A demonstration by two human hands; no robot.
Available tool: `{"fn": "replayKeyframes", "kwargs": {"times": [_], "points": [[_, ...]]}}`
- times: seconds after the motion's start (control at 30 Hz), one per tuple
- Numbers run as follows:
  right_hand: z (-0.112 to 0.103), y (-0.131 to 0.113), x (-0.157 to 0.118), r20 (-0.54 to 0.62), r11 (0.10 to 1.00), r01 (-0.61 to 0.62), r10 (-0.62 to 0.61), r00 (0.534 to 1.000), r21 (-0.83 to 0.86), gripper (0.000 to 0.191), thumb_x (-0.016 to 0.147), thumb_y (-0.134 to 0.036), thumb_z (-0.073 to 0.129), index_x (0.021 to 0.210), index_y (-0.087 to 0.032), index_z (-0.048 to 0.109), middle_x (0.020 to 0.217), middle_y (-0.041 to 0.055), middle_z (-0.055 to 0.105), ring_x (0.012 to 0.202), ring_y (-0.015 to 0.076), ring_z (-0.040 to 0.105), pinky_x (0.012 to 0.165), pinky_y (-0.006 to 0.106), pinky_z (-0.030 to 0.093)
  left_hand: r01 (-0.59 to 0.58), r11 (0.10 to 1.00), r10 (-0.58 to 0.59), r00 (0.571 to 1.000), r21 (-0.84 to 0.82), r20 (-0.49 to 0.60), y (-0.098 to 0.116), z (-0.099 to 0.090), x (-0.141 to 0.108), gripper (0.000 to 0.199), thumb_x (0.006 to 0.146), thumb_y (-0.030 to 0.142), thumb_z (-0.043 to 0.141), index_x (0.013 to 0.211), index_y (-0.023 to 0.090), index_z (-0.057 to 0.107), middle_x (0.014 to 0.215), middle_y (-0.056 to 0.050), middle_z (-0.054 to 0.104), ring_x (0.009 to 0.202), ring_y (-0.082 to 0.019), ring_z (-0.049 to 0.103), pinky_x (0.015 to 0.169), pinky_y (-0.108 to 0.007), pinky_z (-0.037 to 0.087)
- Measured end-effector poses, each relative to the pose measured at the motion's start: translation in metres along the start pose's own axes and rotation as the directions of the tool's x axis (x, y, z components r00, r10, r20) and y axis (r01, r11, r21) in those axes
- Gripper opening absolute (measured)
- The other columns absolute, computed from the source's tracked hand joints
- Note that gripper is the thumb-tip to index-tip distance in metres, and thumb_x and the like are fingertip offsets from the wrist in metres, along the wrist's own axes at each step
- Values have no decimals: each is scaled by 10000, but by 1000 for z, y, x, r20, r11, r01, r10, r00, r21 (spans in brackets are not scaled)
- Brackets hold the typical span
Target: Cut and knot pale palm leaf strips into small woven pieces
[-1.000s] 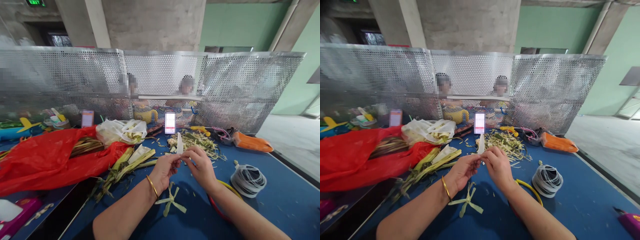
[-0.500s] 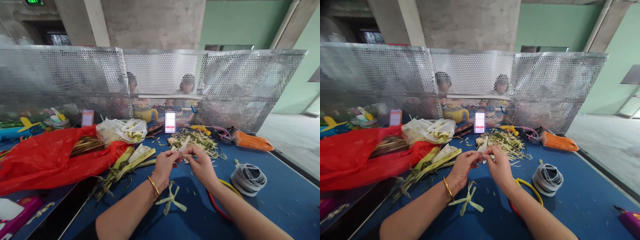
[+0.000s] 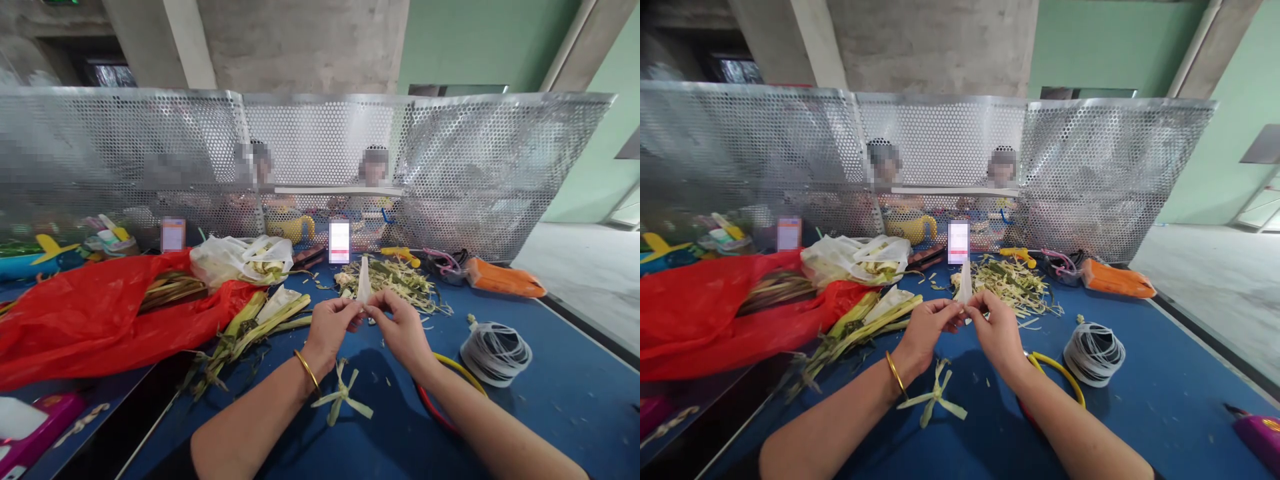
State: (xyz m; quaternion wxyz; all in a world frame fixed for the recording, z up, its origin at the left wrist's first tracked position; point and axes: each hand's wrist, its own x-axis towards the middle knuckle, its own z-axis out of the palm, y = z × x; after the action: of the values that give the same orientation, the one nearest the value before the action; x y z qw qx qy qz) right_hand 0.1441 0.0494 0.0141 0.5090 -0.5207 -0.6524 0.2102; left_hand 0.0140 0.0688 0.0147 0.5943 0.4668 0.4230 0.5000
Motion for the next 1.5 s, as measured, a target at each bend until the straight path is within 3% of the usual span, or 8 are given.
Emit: {"fn": "replayKeyframes", "kwargs": {"times": [0.37, 0.57, 0.83, 0.97, 1.07, 1.23, 1.37, 1.5], "points": [[-2, 2, 4, -11, 992, -86, 87, 996, 88, 98, 747, -260, 595, 677, -191, 599, 637, -6, 626, 611, 144, 544, 593, 261, 413, -32, 999, 32, 999, 6, 30, 0, 1, -2, 195, 670, 322, 658, 632, 133, 690, 611, -39, 651, 579, -130, 567, 563, -228, 450], [-4, 3, 5, -19, 988, -121, 124, 992, 92, 90, 708, -264, 617, 662, -187, 612, 605, -9, 604, 582, 139, 521, 551, 251, 404, -49, 999, 49, 999, 21, 23, -3, 1, -1, 249, 555, 352, 801, 633, 142, 693, 552, 3, 618, 527, -99, 520, 544, -209, 429], [-4, 7, 7, 10, 966, -145, 146, 989, 214, 130, 714, -301, 651, 687, -188, 592, 631, -5, 606, 600, 144, 531, 584, 264, 416, -32, 999, 33, 999, -30, 19, -3, 2, -1, 257, 628, 393, 730, 648, 138, 704, 629, -36, 666, 548, -115, 559, 574, -238, 470], [-2, 5, 5, -10, 983, -58, 60, 998, 173, 111, 756, -269, 631, 713, -192, 564, 642, -12, 583, 600, 137, 528, 578, 253, 419, 16, 997, -17, 1000, -77, -14, -3, 4, -3, 272, 616, 399, 733, 610, 133, 674, 590, -17, 629, 516, -92, 525, 534, -215, 442], [-3, 3, 3, -21, 994, 105, -104, 994, 28, 50, 815, -224, 580, 773, -199, 567, 707, -2, 596, 663, 145, 553, 633, 257, 436, 58, 991, -64, 997, -123, -48, -3, 5, -3, 262, 599, 379, 737, 578, 133, 649, 552, -2, 595, 480, -82, 495, 502, -211, 420], [-8, 2, -1, 107, 885, 404, -390, 915, -230, 165, 907, -180, 465, 916, -225, 624, 891, 49, 622, 854, 187, 579, 753, 295, 442, 83, 983, -95, 993, -161, -70, 1, 5, -4, 258, 577, 353, 740, 532, 134, 610, 518, 4, 566, 460, -80, 474, 480, -211, 391], [-10, 3, 0, 128, 823, 474, -458, 880, -314, 199, 922, -184, 458, 970, -247, 641, 912, 51, 631, 864, 192, 585, 764, 302, 445, 106, 979, -118, 991, -172, -64, 4, 3, -5, 254, 572, 349, 739, 543, 134, 608, 530, 2, 571, 478, -79, 478, 480, -203, 369], [-10, 2, 1, 127, 822, 459, -443, 887, -339, 181, 925, -215, 470, 932, -249, 648, 877, 50, 636, 845, 195, 584, 758, 299, 442, 136, 971, -147, 988, -197, -46, 4, 3, -6, 194, 567, 305, 724, 583, 136, 630, 563, -2, 592, 518, -86, 502, 487, -199, 372]]}}
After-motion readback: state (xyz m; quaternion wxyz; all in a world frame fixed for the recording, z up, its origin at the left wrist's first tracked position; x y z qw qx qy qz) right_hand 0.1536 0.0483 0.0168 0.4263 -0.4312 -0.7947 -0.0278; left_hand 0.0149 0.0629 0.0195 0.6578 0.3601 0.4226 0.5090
